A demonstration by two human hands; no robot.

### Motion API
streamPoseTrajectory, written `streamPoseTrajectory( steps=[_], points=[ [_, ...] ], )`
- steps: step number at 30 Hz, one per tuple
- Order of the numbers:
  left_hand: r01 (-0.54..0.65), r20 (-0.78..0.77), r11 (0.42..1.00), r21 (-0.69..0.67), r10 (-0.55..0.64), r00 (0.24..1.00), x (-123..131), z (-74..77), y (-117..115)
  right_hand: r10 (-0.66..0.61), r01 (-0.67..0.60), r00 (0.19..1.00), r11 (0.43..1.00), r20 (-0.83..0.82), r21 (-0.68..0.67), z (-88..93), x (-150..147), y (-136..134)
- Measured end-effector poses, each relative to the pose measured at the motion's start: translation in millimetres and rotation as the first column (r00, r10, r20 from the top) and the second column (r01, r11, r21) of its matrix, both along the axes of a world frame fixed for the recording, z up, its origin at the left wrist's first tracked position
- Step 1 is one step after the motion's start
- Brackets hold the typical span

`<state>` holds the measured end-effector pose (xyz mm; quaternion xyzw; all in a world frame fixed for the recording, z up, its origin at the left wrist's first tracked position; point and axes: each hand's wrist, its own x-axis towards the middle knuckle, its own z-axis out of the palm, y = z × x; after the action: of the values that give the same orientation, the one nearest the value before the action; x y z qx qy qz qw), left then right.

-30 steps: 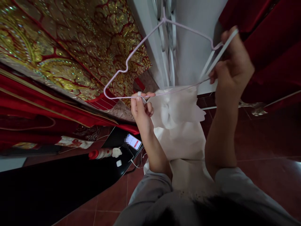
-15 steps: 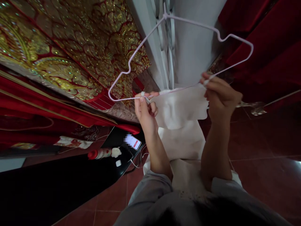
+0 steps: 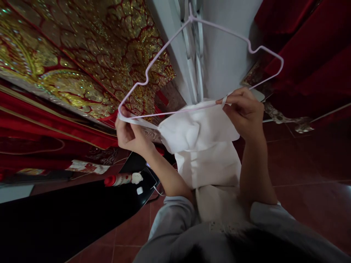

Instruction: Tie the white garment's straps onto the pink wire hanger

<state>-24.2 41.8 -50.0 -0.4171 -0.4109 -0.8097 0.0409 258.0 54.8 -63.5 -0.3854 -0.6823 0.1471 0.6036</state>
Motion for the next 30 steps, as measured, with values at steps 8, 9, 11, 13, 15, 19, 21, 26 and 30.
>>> streamPoseTrajectory(
  steps=[8, 9, 11, 13, 15, 19, 21, 26, 30],
  points=[
    [0.305, -0.096, 0.952, 0.016, -0.302, 0.948, -35, -5.3, 6, 0.006, -0.007, 1.000, 0.999, 0.012, 0.031, -7.0, 5, 5],
    [0.316, -0.115, 0.949, 0.010, -0.313, 0.943, -36, -5.7, 5, 0.007, -0.008, 1.000, 1.000, 0.025, 0.028, -8.0, 5, 6],
    [0.334, -0.164, 0.942, -0.036, -0.335, 0.928, -34, -0.1, 6, -0.004, 0.003, 0.999, 1.000, 0.054, 0.010, -9.9, 6, 9],
    [0.356, -0.216, 0.926, -0.127, -0.376, 0.901, -27, 15.1, 9, -0.019, 0.019, 0.997, 1.000, 0.071, 0.002, -11.5, 4, 11],
    [0.383, -0.236, 0.892, -0.239, -0.436, 0.869, -17, 36.9, 13, -0.038, 0.038, 0.997, 0.999, 0.071, 0.004, -13.0, 3, 11],
    [0.409, -0.126, 0.773, -0.485, -0.525, 0.842, -3, 72.8, 22, -0.062, 0.062, 0.997, 0.998, 0.043, 0.004, -15.6, 0, 10],
    [0.406, -0.094, 0.748, -0.525, -0.525, 0.846, -1, 74.8, 26, -0.075, 0.074, 0.997, 0.997, 0.016, 0.013, -16.5, -1, 10],
    [0.403, 0.132, 0.861, -0.311, -0.380, 0.915, 10, 32.5, 29, -0.131, 0.131, 0.991, 0.991, 0.014, 0.041, -16.8, -8, 14],
    [0.518, 0.519, 0.853, -0.062, -0.416, 0.747, 38, -4.3, 20, -0.127, 0.127, 0.992, 0.992, 0.016, 0.020, -13.9, -20, 9]
  ],
)
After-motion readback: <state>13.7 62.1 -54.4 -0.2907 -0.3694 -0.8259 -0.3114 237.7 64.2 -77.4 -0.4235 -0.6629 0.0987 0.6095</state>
